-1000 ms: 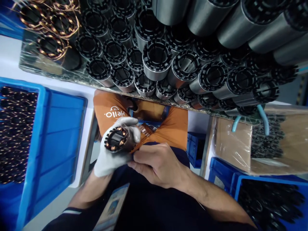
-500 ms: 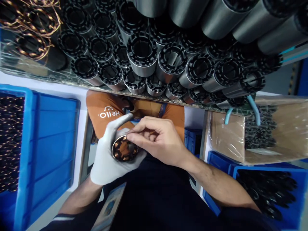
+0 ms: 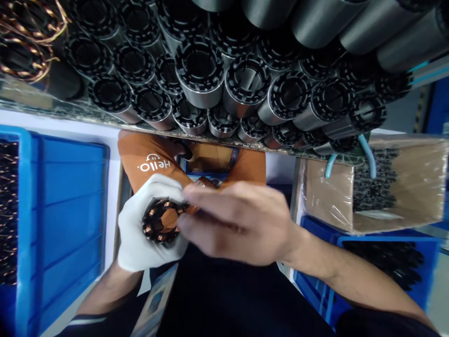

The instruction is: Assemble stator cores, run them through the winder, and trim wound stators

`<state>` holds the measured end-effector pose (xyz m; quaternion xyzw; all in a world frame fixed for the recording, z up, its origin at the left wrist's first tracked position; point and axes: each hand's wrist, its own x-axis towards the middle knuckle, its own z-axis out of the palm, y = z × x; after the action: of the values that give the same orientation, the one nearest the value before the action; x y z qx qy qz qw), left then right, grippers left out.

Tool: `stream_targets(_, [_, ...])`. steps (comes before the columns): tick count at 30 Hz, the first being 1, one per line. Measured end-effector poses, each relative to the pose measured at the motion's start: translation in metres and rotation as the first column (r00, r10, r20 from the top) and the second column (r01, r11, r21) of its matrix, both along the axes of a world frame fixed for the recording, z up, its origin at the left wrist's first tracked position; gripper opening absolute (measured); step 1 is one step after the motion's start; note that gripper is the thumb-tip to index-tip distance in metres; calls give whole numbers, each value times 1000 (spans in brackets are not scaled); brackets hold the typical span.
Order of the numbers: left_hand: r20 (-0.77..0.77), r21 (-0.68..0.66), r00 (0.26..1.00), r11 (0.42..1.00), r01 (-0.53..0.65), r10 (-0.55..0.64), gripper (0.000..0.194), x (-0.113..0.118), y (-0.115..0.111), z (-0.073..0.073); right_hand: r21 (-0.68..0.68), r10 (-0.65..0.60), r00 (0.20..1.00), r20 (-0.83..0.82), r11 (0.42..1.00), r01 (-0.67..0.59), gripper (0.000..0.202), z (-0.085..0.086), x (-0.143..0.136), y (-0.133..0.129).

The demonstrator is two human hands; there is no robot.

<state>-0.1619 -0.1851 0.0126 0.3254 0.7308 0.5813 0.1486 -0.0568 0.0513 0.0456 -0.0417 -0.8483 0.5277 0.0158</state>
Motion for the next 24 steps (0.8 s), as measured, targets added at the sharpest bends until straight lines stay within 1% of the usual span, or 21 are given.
stream_targets(2, [-66,-61,997,998,26,-30,48,-3,1,2,85,155,981,-115,986,-146,19,-6,-4,4])
stream_targets(3, [-125,-112,991,993,24,-38,46,-4,1,1,149,208,965,-161,971,-185,16,-10,-6,7])
stream_targets(4, [-199,-176,979,984,11,-47,44,-5,1,-1,213,242,955,-169,956,-204,18,-14,-8,10])
stream_targets(6, [-339,-314,937,949,-21,-91,37,-6,-1,-6,305,225,969,-107,935,-183,25,-17,-10,13])
stream_targets(7, [-388,-370,913,929,-30,-125,35,-6,-1,-9,322,205,977,-53,930,-177,29,-17,-10,12])
stream_targets(8, [-420,-413,893,910,-30,-161,33,-5,-1,-12,321,197,980,-18,930,-181,38,-16,-9,9])
stream_targets(9, [-438,-443,878,896,-22,-195,31,-3,-1,-14,305,219,976,11,928,-212,51,-15,-8,5])
stream_targets(11, [-449,-472,860,882,5,-245,29,0,1,-16,269,323,943,84,904,-333,73,-14,-5,-6])
stream_targets(12, [-446,-472,856,881,23,-261,27,3,2,-16,258,369,921,128,884,-390,79,-14,-5,-11])
stream_targets(13, [-438,-465,857,884,42,-271,26,5,2,-15,248,397,901,174,868,-430,80,-14,-5,-14])
stream_targets(14, [-430,-447,861,893,61,-274,26,6,2,-13,239,408,886,223,858,-455,74,-13,-6,-16])
stream_targets(15, [-421,-423,866,903,77,-271,27,7,2,-11,230,410,873,264,852,-470,60,-12,-7,-16])
stream_targets(17, [-403,-352,882,931,98,-245,31,6,-2,-7,198,417,859,296,853,-482,18,-5,-10,-12])
stream_targets(18, [-390,-297,894,949,103,-219,34,4,-4,-6,175,426,859,285,858,-483,7,0,-12,-9])
stream_targets(20, [-331,-142,932,984,106,-148,40,-2,-6,-6,110,453,862,228,867,-485,23,11,-18,-3])
stream_targets(22, [-192,38,979,996,76,-67,54,-8,-3,-12,37,485,858,170,867,-498,25,23,-24,2])
stream_targets(23, [-63,106,995,991,81,-75,60,-10,1,-18,18,499,855,139,862,-506,24,28,-27,5])
stream_targets(24, [129,159,982,981,115,-136,60,-11,5,-25,21,514,850,117,854,-519,24,31,-28,7])
